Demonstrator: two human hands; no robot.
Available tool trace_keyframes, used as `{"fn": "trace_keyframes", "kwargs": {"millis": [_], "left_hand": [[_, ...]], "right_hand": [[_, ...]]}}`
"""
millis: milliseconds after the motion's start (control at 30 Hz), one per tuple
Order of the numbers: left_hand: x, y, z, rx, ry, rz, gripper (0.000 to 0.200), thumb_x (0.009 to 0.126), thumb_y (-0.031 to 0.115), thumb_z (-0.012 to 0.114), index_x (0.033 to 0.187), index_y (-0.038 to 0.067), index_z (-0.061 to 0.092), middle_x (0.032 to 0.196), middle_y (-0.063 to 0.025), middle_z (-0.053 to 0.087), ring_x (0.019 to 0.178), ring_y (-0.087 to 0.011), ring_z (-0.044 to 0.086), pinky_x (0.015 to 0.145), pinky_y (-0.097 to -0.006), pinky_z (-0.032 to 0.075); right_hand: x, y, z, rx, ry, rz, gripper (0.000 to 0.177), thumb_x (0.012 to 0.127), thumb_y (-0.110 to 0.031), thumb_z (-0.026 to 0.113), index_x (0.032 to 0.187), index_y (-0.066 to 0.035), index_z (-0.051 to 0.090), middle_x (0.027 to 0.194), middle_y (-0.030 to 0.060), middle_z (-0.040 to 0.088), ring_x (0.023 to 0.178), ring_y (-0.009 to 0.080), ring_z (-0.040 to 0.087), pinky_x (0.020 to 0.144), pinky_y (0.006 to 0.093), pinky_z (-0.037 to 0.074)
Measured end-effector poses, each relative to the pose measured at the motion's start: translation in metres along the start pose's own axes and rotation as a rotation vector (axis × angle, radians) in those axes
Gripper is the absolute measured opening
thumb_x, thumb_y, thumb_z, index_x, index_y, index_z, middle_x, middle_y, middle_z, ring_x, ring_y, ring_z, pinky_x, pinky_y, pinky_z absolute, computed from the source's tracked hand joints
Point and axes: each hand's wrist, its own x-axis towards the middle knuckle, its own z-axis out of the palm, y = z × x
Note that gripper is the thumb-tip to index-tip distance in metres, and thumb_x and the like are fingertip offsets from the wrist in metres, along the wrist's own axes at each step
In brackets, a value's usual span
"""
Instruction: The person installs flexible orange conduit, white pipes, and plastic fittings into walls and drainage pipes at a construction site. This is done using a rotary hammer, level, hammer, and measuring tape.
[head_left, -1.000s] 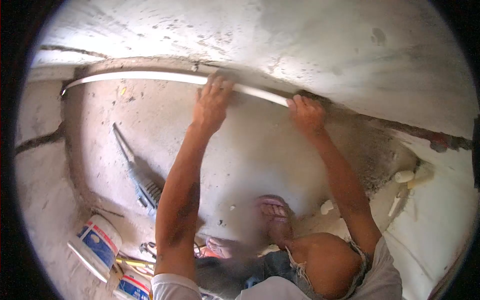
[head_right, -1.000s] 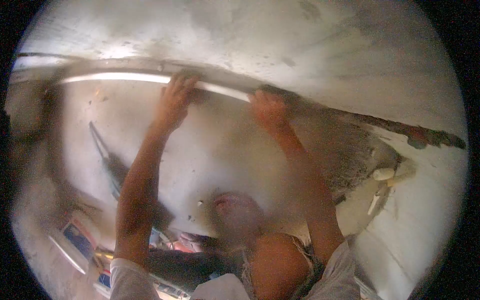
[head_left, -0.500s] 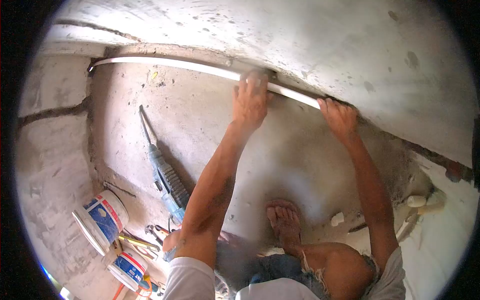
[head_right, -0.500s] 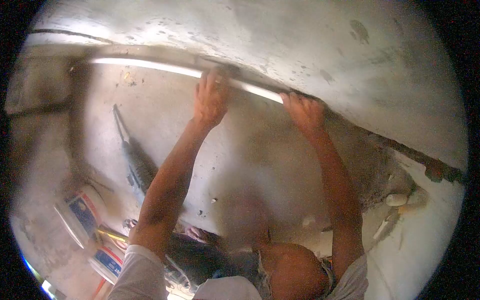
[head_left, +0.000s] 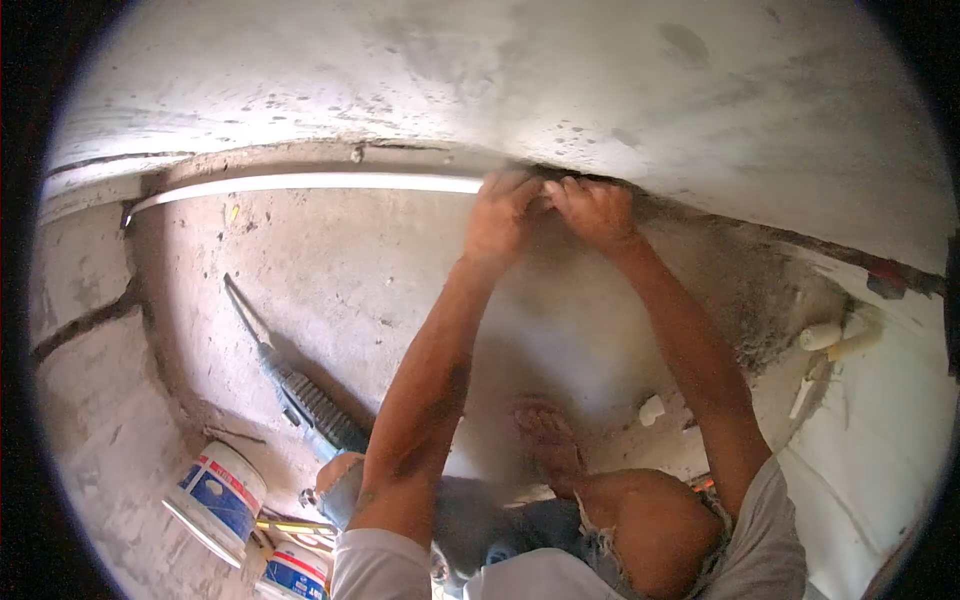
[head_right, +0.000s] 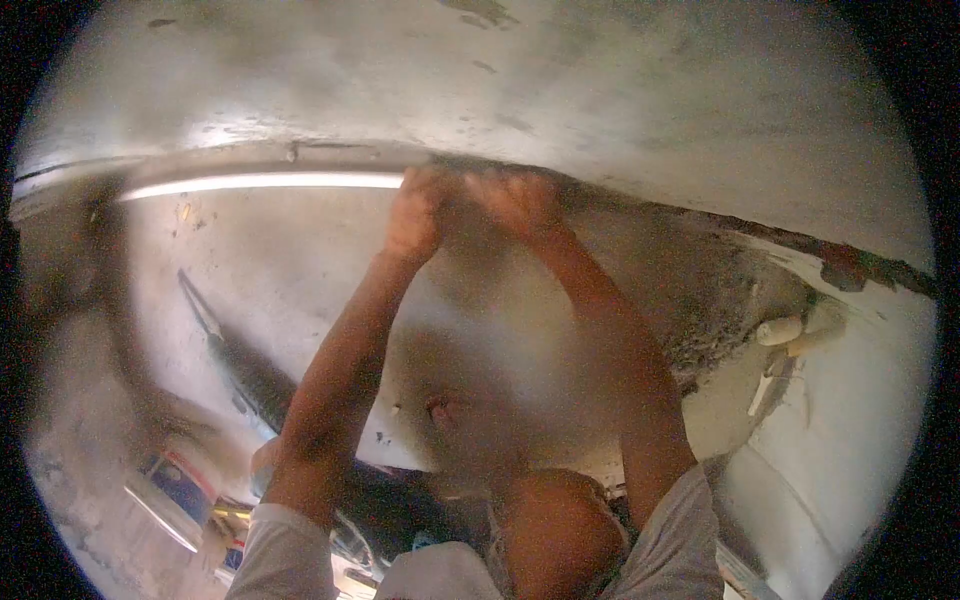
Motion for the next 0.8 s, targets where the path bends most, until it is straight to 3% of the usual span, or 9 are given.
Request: {"fn": "trace_keyframes", "kwargs": {"millis": [33, 67, 133, 200, 300, 400, 533, 600, 800], "left_hand": [[-0.004, -0.005, 0.001, 0.023, -0.023, -0.045, 0.023, 0.080, 0.015, 0.067, 0.101, 0.005, 0.066, 0.101, -0.0126, 0.062, 0.096, -0.0326, 0.057, 0.086, -0.0435, 0.045], [-0.005, -0.007, 0.005, 0.039, -0.028, -0.065, 0.025, 0.079, 0.016, 0.068, 0.102, 0.006, 0.066, 0.103, -0.0132, 0.062, 0.099, -0.0331, 0.056, 0.089, -0.0442, 0.043], [-0.006, -0.009, 0.006, 0.004, -0.119, -0.219, 0.027, 0.084, 0.017, 0.061, 0.108, 0.007, 0.065, 0.111, -0.0169, 0.059, 0.107, -0.0355, 0.053, 0.094, -0.0440, 0.042], [-0.018, -0.022, 0.019, 0.104, 0.027, -0.086, 0.027, 0.084, 0.015, 0.059, 0.108, 0.006, 0.064, 0.115, -0.0178, 0.057, 0.110, -0.0362, 0.052, 0.095, -0.0452, 0.042], [-0.012, -0.026, 0.023, 0.065, -0.035, -0.096, 0.023, 0.080, 0.015, 0.062, 0.101, 0.007, 0.068, 0.119, -0.0161, 0.055, 0.106, -0.0338, 0.050, 0.094, -0.0446, 0.041], [0.001, 0.005, 0.003, 0.027, -0.035, -0.187, 0.019, 0.078, 0.014, 0.065, 0.094, 0.004, 0.069, 0.110, -0.0144, 0.056, 0.100, -0.0304, 0.050, 0.090, -0.0422, 0.042], [0.003, 0.008, -0.003, 0.019, 0.063, -0.146, 0.017, 0.079, 0.013, 0.065, 0.091, 0.003, 0.069, 0.098, -0.0131, 0.056, 0.095, -0.0297, 0.050, 0.087, -0.0398, 0.043], [0.003, 0.006, 0.001, 0.026, 0.088, -0.132, 0.016, 0.079, 0.013, 0.064, 0.091, 0.003, 0.069, 0.096, -0.0130, 0.056, 0.093, -0.0296, 0.050, 0.085, -0.0398, 0.043], [0.005, 0.008, -0.001, 0.085, 0.053, -0.131, 0.016, 0.080, 0.014, 0.062, 0.090, 0.004, 0.069, 0.098, -0.0132, 0.058, 0.094, -0.0304, 0.050, 0.084, -0.0408, 0.043]], "right_hand": [[0.004, -0.007, -0.001, 0.022, -0.059, 0.037, 0.021, 0.090, -0.032, 0.062, 0.089, -0.012, 0.069, 0.073, 0.0083, 0.068, 0.056, 0.0223, 0.065, 0.046, 0.0371, 0.052], [-0.001, -0.005, 0.005, -0.104, 0.138, -0.122, 0.020, 0.089, -0.032, 0.063, 0.094, -0.014, 0.069, 0.078, 0.0079, 0.068, 0.060, 0.0218, 0.066, 0.051, 0.0368, 0.053], [-0.027, 0.013, 0.036, 0.070, -0.090, -0.066, 0.023, 0.088, -0.030, 0.065, 0.104, -0.014, 0.070, 0.088, 0.0057, 0.070, 0.073, 0.0197, 0.067, 0.063, 0.0347, 0.055], [-0.024, 0.007, 0.053, 0.150, -0.241, 0.149, 0.023, 0.090, -0.026, 0.062, 0.108, -0.012, 0.066, 0.092, 0.0072, 0.069, 0.075, 0.0213, 0.067, 0.064, 0.0343, 0.055], [-0.009, 0.001, 0.022, -0.103, -0.194, -0.040, 0.020, 0.094, -0.025, 0.056, 0.107, -0.010, 0.062, 0.094, 0.0087, 0.068, 0.069, 0.0234, 0.067, 0.057, 0.0364, 0.054], [-0.014, 0.010, 0.037, -0.062, -0.149, 0.069, 0.018, 0.095, -0.027, 0.055, 0.101, -0.011, 0.060, 0.089, 0.0081, 0.068, 0.060, 0.0237, 0.065, 0.049, 0.0367, 0.052], [-0.011, 0.005, 0.028, -0.056, -0.072, 0.075, 0.020, 0.097, -0.028, 0.052, 0.101, -0.009, 0.060, 0.077, 0.0093, 0.067, 0.058, 0.0245, 0.065, 0.049, 0.0376, 0.051], [-0.009, 0.008, 0.030, -0.064, 0.064, -0.037, 0.021, 0.097, -0.027, 0.053, 0.099, -0.008, 0.060, 0.073, 0.0096, 0.066, 0.057, 0.0249, 0.065, 0.049, 0.0379, 0.052], [-0.011, 0.012, 0.031, -0.044, 0.045, -0.003, 0.020, 0.095, -0.028, 0.056, 0.096, -0.009, 0.063, 0.075, 0.0097, 0.068, 0.057, 0.0254, 0.065, 0.052, 0.0365, 0.053]]}}
